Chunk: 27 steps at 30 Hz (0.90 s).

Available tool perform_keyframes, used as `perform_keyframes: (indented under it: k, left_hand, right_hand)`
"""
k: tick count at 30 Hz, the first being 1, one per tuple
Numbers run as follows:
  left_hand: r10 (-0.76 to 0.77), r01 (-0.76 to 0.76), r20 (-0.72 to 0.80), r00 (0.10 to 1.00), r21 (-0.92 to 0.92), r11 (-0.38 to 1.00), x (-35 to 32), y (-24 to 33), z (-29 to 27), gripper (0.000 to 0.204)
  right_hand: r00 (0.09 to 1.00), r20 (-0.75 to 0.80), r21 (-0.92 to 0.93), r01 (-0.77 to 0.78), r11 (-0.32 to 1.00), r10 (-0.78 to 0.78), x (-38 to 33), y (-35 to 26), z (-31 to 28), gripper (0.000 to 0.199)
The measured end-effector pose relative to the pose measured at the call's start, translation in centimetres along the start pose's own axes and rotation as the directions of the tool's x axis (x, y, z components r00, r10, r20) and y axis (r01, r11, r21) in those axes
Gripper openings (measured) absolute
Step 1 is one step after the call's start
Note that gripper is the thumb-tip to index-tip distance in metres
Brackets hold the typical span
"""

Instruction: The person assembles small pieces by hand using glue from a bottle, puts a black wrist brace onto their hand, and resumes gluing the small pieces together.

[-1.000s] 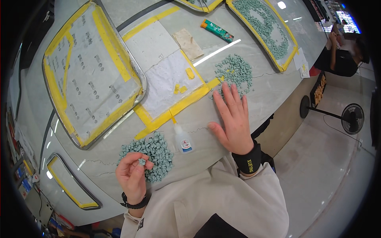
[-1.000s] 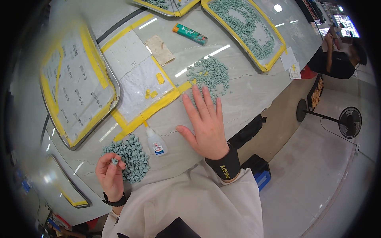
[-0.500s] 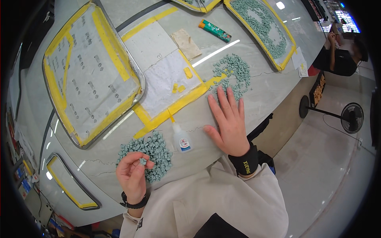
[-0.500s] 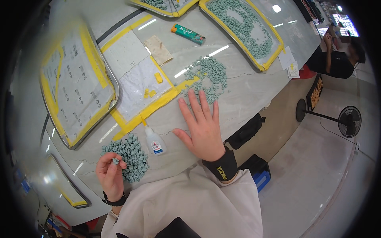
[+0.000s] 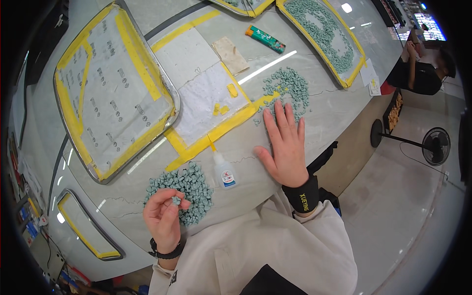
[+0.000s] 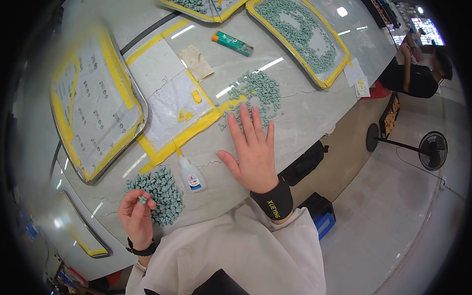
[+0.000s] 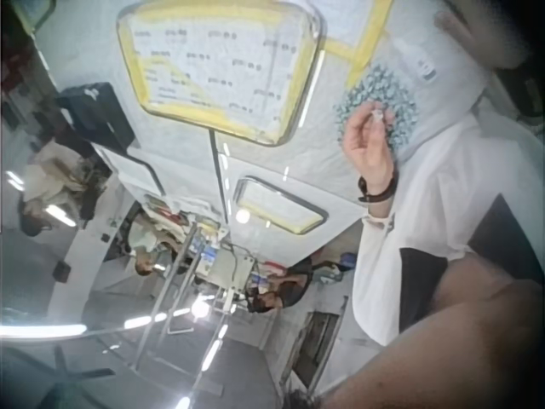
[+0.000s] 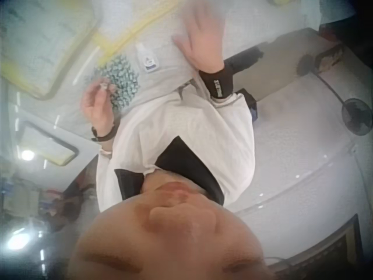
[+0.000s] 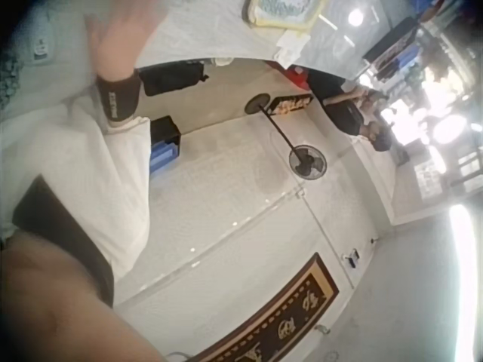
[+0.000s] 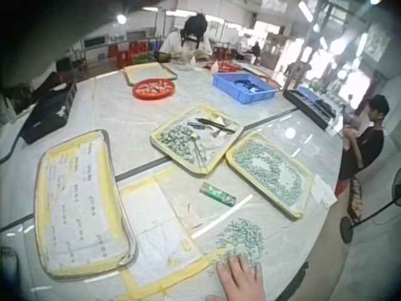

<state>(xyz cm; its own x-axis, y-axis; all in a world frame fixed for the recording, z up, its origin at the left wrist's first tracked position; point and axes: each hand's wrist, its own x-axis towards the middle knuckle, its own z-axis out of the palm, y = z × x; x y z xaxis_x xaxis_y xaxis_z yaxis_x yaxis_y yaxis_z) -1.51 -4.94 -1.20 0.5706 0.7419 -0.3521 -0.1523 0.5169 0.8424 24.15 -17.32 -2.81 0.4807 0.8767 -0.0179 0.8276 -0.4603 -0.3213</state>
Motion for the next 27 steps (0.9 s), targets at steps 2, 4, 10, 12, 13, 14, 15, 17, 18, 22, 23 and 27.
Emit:
perform_keyframes:
  k: [2, 4, 10, 12, 13, 14, 15, 17, 18, 22, 23, 27]
  left_hand:
    - [0.004, -0.004, -0.004, 1.0, -0.009, 1.0, -0.1, -0.1, -0.1, 0.025]
    - [0.009, -0.009, 0.0, 1.0, -0.006, 1.0, 0.0, 0.0, -0.1, 0.025]
    - [0.021, -0.021, 0.002, 1.0, -0.013, 1.0, -0.1, 0.2, -0.2, 0.025]
    - [0.016, -0.016, 0.005, 1.0, -0.013, 1.0, -0.1, 0.1, -0.3, 0.025]
    - [0.016, -0.016, -0.001, 1.0, -0.011, 1.0, -0.1, 0.1, -0.3, 0.025]
    - [0.015, -0.015, -0.007, 1.0, -0.01, 1.0, -0.1, 0.0, -0.3, 0.025]
    - [0.017, -0.017, -0.01, 1.0, -0.009, 1.0, -0.1, 0.0, -0.3, 0.025]
    - [0.019, -0.019, 0.005, 1.0, -0.007, 1.0, -0.1, 0.0, -0.4, 0.025]
    - [0.019, -0.019, 0.006, 1.0, -0.008, 1.0, -0.1, 0.1, -0.4, 0.025]
    - [0.009, -0.009, 0.0, 1.0, -0.01, 1.0, -0.1, 0.2, -0.3, 0.025]
    - [0.008, -0.008, -0.004, 1.0, -0.005, 1.0, -0.2, 0.3, -0.3, 0.025]
    - [0.022, -0.022, -0.023, 0.999, -0.002, 1.0, -0.3, 0.2, -0.3, 0.025]
  right_hand:
    - [1.0, 0.024, -0.025, -0.005, 1.0, 0.005, 0.0, 0.0, 0.0, 0.073]
    - [1.0, -0.02, 0.064, 0.001, 0.998, 0.0, -0.4, -0.4, -0.3, 0.072]
    - [1.0, 0.01, 0.023, 0.008, 1.0, -0.008, -0.6, -0.7, -0.2, 0.073]
    - [0.999, 0.045, 0.021, 0.016, 1.0, -0.017, -1.0, -1.1, 0.0, 0.073]
    - [0.996, 0.08, 0.022, 0.023, 0.999, -0.025, -1.2, -1.3, 0.1, 0.072]
    - [0.996, 0.08, 0.02, 0.023, 1.0, -0.024, -1.4, -1.6, 0.1, 0.072]
    - [0.996, 0.082, 0.04, 0.036, 0.999, -0.039, -1.4, -1.9, 0.0, 0.072]
    - [0.995, 0.082, 0.058, 0.049, 0.997, -0.053, -1.4, -2.2, 0.0, 0.073]
    - [0.993, 0.1, 0.056, 0.05, 0.997, -0.055, -1.3, -2.3, 0.0, 0.073]
    - [0.996, 0.069, 0.07, 0.043, 0.997, -0.048, -1.0, -1.7, -0.8, 0.07]
    - [0.996, 0.069, 0.07, 0.043, 0.997, -0.048, -0.7, -1.1, -1.3, 0.07]
    - [0.991, -0.115, -0.037, -0.071, 0.997, 0.066, 1.7, 2.9, -2.2, 0.068]
